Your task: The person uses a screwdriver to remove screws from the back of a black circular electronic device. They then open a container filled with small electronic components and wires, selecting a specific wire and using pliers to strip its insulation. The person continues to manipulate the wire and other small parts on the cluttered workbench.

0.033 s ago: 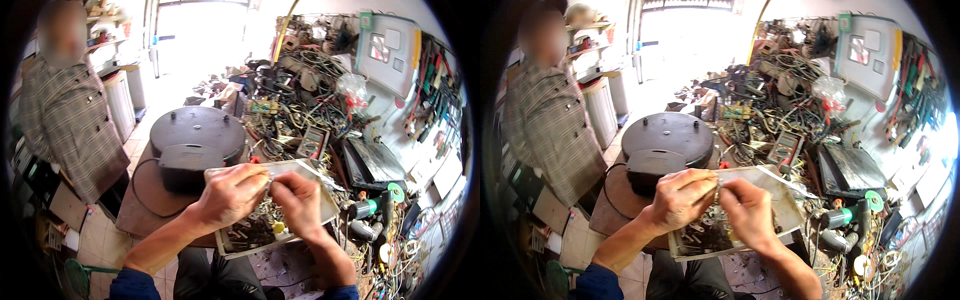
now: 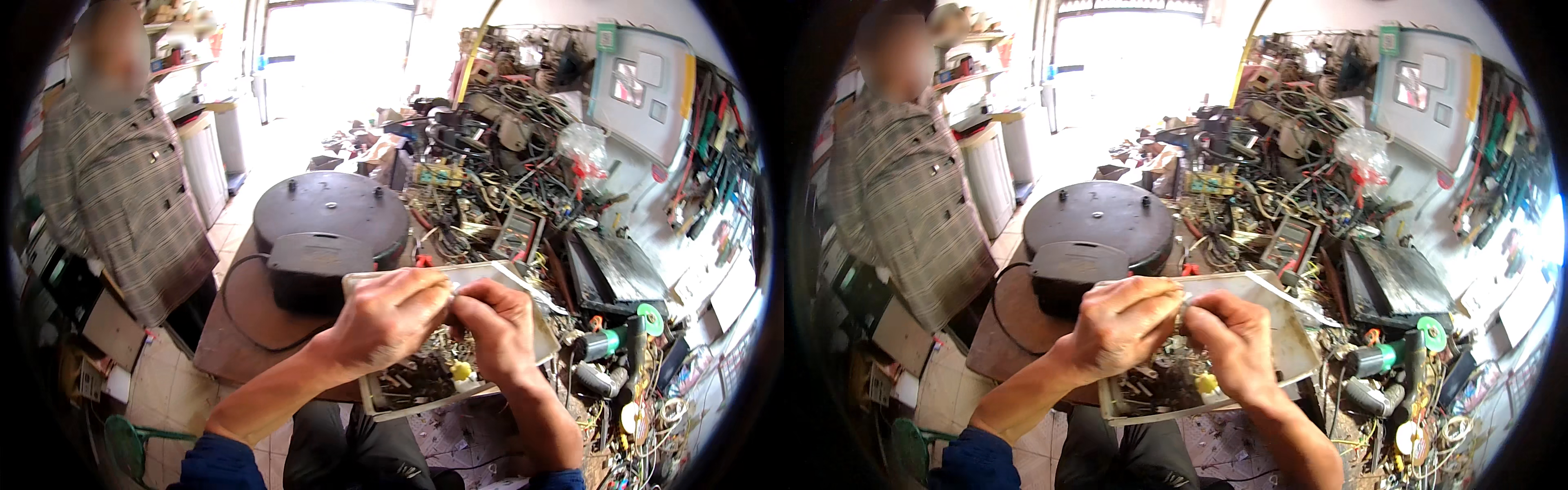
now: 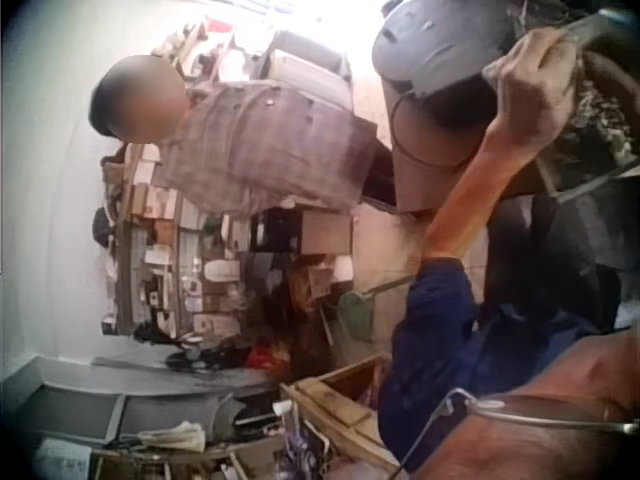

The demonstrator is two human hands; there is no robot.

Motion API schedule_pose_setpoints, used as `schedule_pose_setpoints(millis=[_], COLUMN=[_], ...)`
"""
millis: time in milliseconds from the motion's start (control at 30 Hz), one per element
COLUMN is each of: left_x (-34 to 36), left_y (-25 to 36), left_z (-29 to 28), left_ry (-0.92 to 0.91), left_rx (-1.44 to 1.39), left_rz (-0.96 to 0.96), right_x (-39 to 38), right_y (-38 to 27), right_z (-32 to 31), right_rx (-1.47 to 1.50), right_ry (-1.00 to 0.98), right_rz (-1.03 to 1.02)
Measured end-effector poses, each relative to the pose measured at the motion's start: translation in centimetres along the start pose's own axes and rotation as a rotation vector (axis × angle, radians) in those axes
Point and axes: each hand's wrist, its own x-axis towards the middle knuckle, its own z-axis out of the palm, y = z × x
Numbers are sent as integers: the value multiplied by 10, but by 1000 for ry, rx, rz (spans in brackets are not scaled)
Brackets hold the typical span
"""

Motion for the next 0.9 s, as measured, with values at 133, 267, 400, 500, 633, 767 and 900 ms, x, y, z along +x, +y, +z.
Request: schedule_pose_setpoints(millis=[133,267,400,500,633,767,900], left_x=[-8,-27,-35,-40,-49,-52,-53], left_y=[11,36,53,58,65,64,64], left_z=[-14,-39,-57,-66,-75,-79,-82], left_ry=[17,21,29,48,32,-3,41], left_rx=[1,28,45,83,101,75,47], left_rz=[109,62,50,88,96,72,57], right_x=[-20,-29,-49,-61,-78,-80,-70], right_y=[-21,0,-12,-11,-18,-21,-2], right_z=[2,16,30,36,35,44,52], right_rx=[-45,-1174,-1360,-718,477,-381,-1235], right_ry=[-72,40,31,-114,-301,-224,29], right_rz=[60,-1244,-1321,-813,260,-300,-1302])
